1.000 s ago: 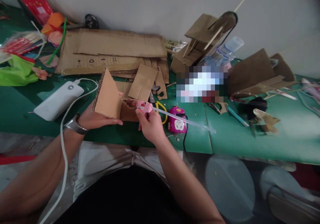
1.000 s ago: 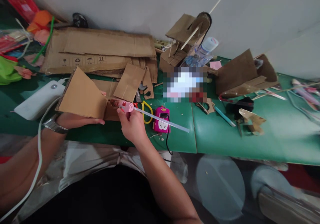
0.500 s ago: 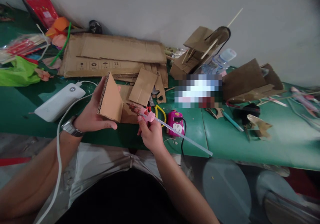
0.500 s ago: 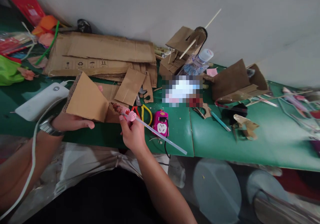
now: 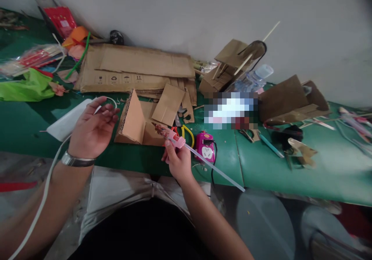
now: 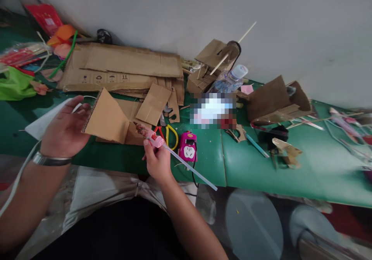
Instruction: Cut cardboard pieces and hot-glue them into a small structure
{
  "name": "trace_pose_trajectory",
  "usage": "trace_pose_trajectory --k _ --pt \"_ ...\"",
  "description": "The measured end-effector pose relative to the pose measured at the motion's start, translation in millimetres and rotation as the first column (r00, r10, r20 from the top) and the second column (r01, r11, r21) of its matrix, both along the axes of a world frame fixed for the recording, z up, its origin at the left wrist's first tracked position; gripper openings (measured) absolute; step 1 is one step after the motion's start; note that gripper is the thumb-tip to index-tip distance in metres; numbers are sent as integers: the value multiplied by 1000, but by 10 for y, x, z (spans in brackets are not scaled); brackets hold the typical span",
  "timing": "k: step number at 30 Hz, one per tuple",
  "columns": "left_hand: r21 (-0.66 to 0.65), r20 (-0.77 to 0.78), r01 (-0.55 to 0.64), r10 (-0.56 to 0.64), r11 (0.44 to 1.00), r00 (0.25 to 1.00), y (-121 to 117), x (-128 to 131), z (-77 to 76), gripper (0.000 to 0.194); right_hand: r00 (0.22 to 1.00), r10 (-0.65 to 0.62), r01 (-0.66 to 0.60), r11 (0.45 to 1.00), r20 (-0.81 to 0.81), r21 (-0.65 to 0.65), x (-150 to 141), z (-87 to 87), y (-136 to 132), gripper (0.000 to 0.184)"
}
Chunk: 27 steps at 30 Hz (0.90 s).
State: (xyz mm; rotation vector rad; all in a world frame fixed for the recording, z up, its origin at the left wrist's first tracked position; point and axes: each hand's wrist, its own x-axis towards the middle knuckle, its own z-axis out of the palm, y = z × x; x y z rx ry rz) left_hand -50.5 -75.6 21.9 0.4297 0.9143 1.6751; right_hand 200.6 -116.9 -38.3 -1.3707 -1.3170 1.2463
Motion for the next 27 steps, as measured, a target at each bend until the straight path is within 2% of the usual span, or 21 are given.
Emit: trace_pose_trajectory --k 2,6,12,17,22,27 --pt "-49 30 4 -2 999 1000 -77 -20 -41 42 999 -12 11 1000 -39 -9 -1 -7 1 50" --pt "-62 85 25 -20 998 996 -267 6 -79 42 999 -18 17 1000 -50 -23 -8 -5 6 51" --pt "-52 142 98 -90 994 986 -485 110 38 43 997 -36 35 999 -73 -21 -31 54 3 46" --pt "-59 173 111 -100 992 980 -636 166 122 47 997 -42 41 999 -68 -26 -37 47 -5 48" --pt "-59 192 127 -113 990 975 -706 193 130 52 997 -37 36 999 -61 -25 -23 13 -9 49" --pt "-70 215 143 -125 987 969 -699 244 123 46 996 -49 47 998 -74 -29 -25 21 -10 51"
